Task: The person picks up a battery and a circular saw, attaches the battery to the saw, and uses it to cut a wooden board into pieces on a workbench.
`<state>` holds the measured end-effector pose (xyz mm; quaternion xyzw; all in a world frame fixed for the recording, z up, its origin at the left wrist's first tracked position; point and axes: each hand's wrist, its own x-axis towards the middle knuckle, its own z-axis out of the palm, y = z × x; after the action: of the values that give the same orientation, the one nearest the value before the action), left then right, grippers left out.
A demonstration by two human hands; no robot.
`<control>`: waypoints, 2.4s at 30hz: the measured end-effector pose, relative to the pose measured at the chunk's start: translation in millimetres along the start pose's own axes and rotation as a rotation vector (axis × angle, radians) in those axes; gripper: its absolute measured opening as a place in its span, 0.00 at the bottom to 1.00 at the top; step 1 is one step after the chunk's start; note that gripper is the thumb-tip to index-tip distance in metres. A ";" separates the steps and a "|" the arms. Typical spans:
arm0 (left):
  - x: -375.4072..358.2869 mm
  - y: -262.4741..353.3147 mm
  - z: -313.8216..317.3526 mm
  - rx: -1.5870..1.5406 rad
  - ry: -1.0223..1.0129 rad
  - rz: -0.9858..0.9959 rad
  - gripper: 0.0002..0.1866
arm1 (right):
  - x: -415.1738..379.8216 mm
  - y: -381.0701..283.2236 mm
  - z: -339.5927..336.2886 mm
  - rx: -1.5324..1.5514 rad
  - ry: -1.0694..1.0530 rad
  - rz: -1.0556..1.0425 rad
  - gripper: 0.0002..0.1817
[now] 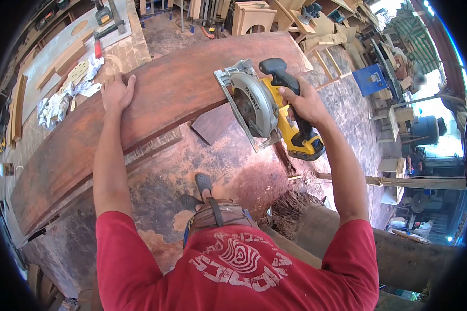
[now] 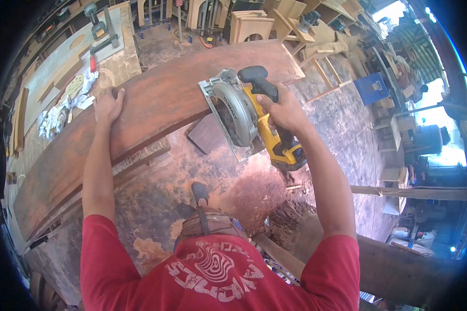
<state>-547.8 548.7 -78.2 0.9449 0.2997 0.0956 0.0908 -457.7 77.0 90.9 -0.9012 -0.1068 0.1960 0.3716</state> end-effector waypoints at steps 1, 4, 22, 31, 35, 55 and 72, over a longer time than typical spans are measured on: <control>0.3 -0.3 0.1 0.004 0.002 0.003 0.32 | 2.0 -0.2 -0.6 0.002 -0.007 -0.001 0.30; 1.1 -1.9 2.9 0.006 0.009 0.002 0.32 | 3.4 -6.1 3.8 0.006 0.026 0.002 0.16; 5.1 -6.6 9.7 -0.002 0.025 0.037 0.35 | 32.0 -15.4 4.4 -0.013 0.003 -0.009 0.18; 4.2 -2.8 4.3 0.000 -0.003 0.027 0.35 | 38.9 -18.2 7.1 -0.044 0.013 0.009 0.19; 4.9 -5.7 9.9 0.000 0.019 0.024 0.35 | 41.1 -20.4 7.4 -0.085 0.019 0.002 0.21; 8.7 -10.2 14.2 0.006 0.016 0.042 0.33 | 63.3 -25.9 14.6 -0.124 0.075 -0.043 0.16; 7.1 -9.6 13.6 -0.014 0.018 0.060 0.32 | 78.4 -23.6 18.9 -0.110 0.086 -0.098 0.17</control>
<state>-544.2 559.0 -92.7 0.9519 0.2713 0.1087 0.0920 -396.4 131.9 74.0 -0.9215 -0.1450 0.1324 0.3350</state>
